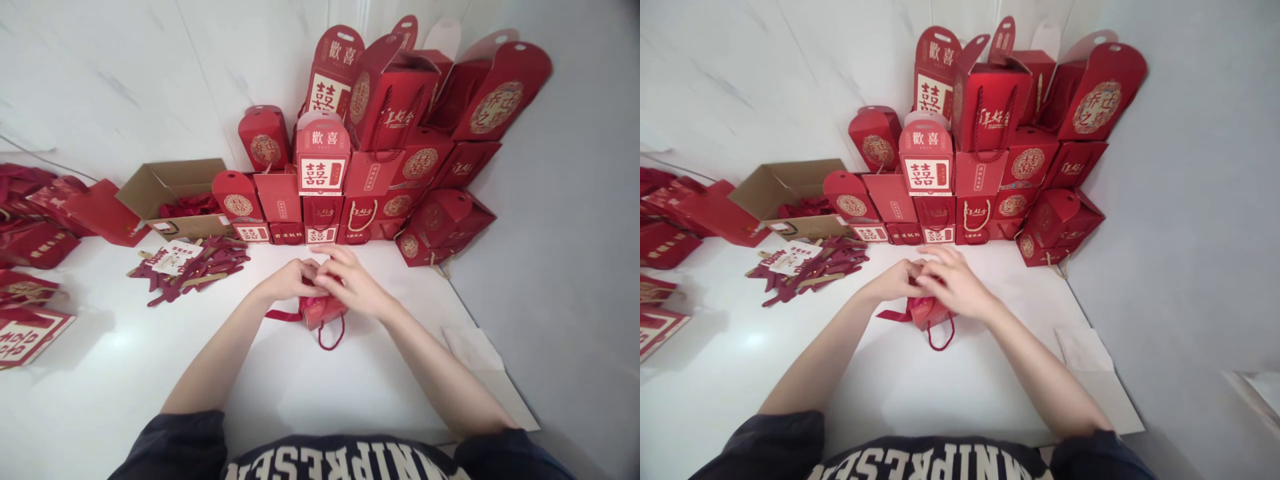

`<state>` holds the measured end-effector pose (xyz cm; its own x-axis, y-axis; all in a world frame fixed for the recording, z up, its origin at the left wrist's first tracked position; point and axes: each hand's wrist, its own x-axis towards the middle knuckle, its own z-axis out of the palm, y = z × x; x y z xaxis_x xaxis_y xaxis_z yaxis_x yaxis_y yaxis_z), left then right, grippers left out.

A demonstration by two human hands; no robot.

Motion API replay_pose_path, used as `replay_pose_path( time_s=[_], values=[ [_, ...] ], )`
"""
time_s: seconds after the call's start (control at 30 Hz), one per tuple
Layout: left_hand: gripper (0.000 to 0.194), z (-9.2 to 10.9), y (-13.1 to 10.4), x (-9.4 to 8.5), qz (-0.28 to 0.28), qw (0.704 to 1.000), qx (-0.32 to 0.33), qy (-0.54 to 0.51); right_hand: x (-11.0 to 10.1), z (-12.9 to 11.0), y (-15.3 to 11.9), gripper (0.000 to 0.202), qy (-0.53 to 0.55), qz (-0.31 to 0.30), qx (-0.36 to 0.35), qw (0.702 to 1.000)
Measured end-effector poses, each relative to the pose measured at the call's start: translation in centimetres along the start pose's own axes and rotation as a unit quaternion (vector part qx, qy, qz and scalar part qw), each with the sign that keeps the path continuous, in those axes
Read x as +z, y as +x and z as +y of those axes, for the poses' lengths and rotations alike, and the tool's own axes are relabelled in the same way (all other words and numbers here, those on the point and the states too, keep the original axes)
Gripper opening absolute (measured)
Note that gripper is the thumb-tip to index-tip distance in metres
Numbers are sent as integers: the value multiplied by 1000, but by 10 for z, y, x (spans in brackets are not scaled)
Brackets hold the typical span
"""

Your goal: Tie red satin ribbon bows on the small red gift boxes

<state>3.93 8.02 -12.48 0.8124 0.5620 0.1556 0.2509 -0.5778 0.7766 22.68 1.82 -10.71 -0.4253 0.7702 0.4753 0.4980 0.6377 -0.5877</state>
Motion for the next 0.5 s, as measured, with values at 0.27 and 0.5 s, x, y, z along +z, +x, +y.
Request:
replay_pose_path(
  time_s=[0.27, 0.5],
  values=[
    [14, 4, 1, 0, -25, 993, -24, -113, -9, 52, 0, 20, 212, -161, 83, 960],
    [16, 0, 0, -1, -31, 990, -35, -130, -6, 52, -8, 23, 347, -36, 140, 927]
  ],
)
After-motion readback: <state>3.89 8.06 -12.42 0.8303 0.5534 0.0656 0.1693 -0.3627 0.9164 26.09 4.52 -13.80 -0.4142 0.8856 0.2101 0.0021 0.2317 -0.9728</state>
